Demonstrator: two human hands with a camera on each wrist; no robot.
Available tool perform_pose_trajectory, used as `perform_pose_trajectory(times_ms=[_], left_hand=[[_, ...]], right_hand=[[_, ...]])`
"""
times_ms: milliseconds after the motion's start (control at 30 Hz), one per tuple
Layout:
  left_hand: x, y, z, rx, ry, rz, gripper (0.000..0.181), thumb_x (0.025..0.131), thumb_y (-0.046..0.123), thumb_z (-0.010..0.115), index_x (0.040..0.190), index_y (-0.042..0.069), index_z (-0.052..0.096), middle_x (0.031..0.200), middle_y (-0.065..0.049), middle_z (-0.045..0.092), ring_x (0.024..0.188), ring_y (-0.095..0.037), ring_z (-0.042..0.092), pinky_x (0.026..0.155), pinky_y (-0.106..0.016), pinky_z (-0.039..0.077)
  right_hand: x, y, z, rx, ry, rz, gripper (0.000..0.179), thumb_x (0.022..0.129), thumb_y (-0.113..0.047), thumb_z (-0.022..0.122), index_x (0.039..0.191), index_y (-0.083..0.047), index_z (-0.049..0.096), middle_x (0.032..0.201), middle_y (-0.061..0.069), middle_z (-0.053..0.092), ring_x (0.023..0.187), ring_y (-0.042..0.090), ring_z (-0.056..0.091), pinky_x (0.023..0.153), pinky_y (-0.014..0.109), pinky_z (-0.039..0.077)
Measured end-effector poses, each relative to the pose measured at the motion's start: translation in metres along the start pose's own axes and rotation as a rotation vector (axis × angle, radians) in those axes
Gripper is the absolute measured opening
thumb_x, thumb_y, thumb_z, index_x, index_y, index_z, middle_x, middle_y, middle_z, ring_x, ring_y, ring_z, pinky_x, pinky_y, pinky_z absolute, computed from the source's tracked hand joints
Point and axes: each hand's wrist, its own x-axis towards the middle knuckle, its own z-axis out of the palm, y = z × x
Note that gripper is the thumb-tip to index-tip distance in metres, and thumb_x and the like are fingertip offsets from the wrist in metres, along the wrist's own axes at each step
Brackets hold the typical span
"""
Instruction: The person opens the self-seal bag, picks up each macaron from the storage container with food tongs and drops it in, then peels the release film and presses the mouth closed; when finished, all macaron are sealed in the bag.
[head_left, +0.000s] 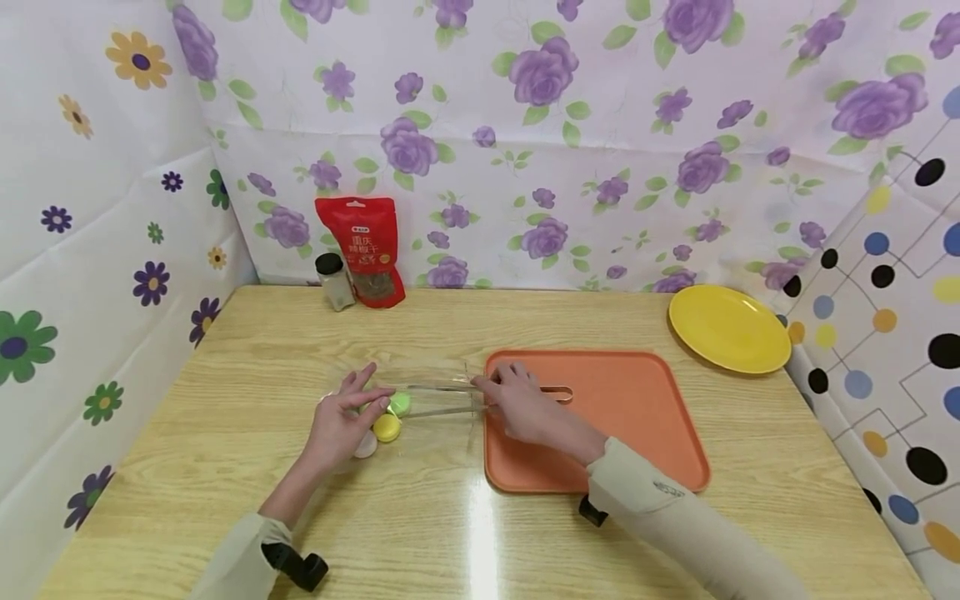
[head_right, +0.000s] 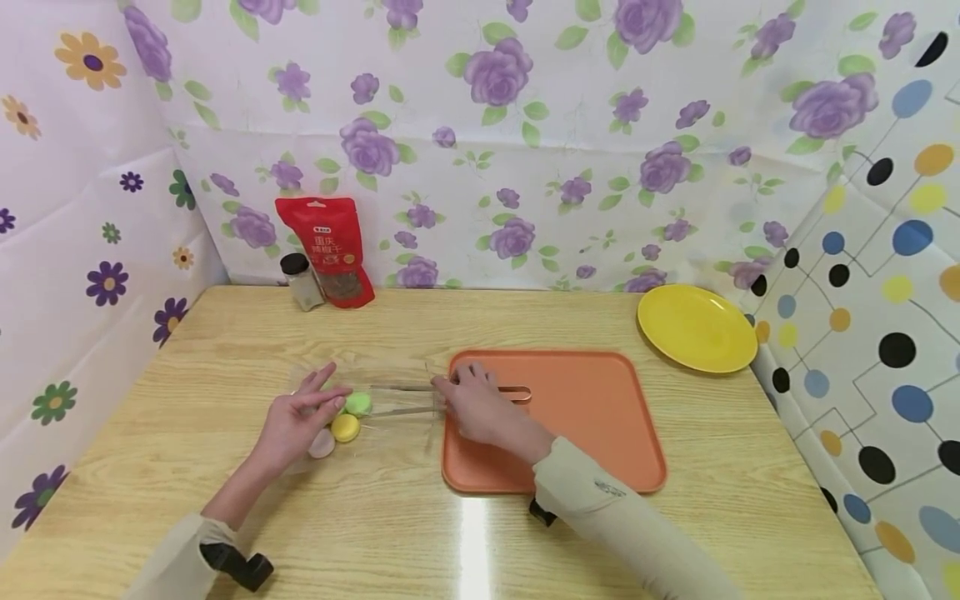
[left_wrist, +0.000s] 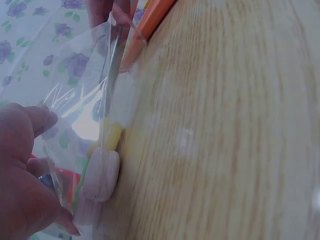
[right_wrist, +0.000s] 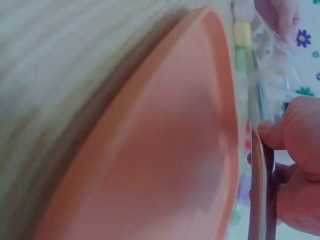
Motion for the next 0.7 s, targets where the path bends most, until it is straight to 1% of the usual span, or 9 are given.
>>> perform_pose_trajectory(times_ms=[67, 167, 267, 367, 467, 567, 633, 700], left_hand=[[0.0, 0.0, 0.0, 0.002, 0.0, -0.004, 0.018, 0.094, 0.006, 0.07, 0.108, -0.006, 0.075, 0.147, -0.025, 0.044, 0.142, -0.055, 0.021, 0.11, -0.071, 0.014], [0.0, 0.0, 0.001, 0.004, -0.002, -0.008, 0.018, 0.094, 0.006, 0.07, 0.108, -0.005, 0.075, 0.147, -0.025, 0.044, 0.142, -0.054, 0.02, 0.11, -0.07, 0.013], [0.0, 0.0, 0.0, 0.008, -0.005, -0.008, 0.019, 0.094, 0.006, 0.07, 0.109, -0.005, 0.075, 0.148, -0.025, 0.043, 0.142, -0.055, 0.02, 0.11, -0.071, 0.013], [-0.002, -0.002, -0.002, 0.022, 0.002, -0.008, 0.019, 0.094, 0.007, 0.071, 0.109, -0.005, 0.075, 0.148, -0.025, 0.044, 0.142, -0.055, 0.02, 0.109, -0.072, 0.009], [-0.004, -0.003, -0.005, 0.023, 0.006, -0.013, 0.019, 0.094, 0.006, 0.071, 0.109, -0.005, 0.075, 0.147, -0.025, 0.044, 0.142, -0.055, 0.019, 0.109, -0.072, 0.01], [-0.006, -0.004, -0.009, 0.021, 0.005, -0.016, 0.019, 0.094, 0.005, 0.071, 0.109, -0.006, 0.074, 0.147, -0.027, 0.043, 0.142, -0.056, 0.019, 0.109, -0.072, 0.014], [-0.007, -0.004, -0.011, 0.023, 0.005, -0.018, 0.02, 0.094, 0.006, 0.071, 0.109, -0.006, 0.074, 0.147, -0.027, 0.043, 0.142, -0.056, 0.019, 0.109, -0.072, 0.015], [-0.008, -0.004, -0.012, 0.026, 0.01, -0.02, 0.02, 0.093, 0.005, 0.071, 0.109, -0.006, 0.074, 0.147, -0.028, 0.043, 0.141, -0.057, 0.019, 0.109, -0.072, 0.015]], right_hand=[[-0.012, 0.005, -0.003, 0.018, 0.031, -0.006, 0.048, 0.095, -0.001, 0.066, 0.14, -0.011, 0.055, 0.112, 0.013, 0.054, 0.096, 0.029, 0.043, 0.073, 0.04, 0.033], [-0.036, 0.016, -0.008, 0.029, 0.102, -0.007, 0.047, 0.092, 0.002, 0.068, 0.137, -0.009, 0.057, 0.107, 0.013, 0.054, 0.095, 0.031, 0.045, 0.074, 0.043, 0.037], [-0.068, 0.032, -0.011, 0.017, 0.191, 0.009, 0.047, 0.091, 0.003, 0.07, 0.135, -0.006, 0.059, 0.104, 0.014, 0.055, 0.092, 0.033, 0.047, 0.073, 0.047, 0.04], [-0.102, 0.051, -0.015, -0.001, 0.268, 0.051, 0.048, 0.088, 0.006, 0.071, 0.134, -0.004, 0.06, 0.102, 0.016, 0.055, 0.089, 0.034, 0.048, 0.069, 0.047, 0.042], [-0.135, 0.069, -0.019, -0.012, 0.357, 0.113, 0.049, 0.084, 0.009, 0.072, 0.13, -0.003, 0.061, 0.1, 0.018, 0.056, 0.087, 0.037, 0.049, 0.065, 0.047, 0.04], [-0.166, 0.087, -0.022, -0.031, 0.449, 0.196, 0.048, 0.079, 0.011, 0.074, 0.125, -0.002, 0.064, 0.096, 0.021, 0.058, 0.084, 0.042, 0.049, 0.061, 0.049, 0.039], [-0.184, 0.097, -0.024, -0.028, 0.491, 0.272, 0.047, 0.078, 0.012, 0.075, 0.123, -0.001, 0.065, 0.095, 0.024, 0.058, 0.084, 0.045, 0.048, 0.058, 0.05, 0.037], [-0.2, 0.107, -0.025, -0.028, 0.512, 0.35, 0.046, 0.079, 0.012, 0.074, 0.122, 0.001, 0.064, 0.093, 0.028, 0.056, 0.084, 0.049, 0.048, 0.057, 0.053, 0.037]])
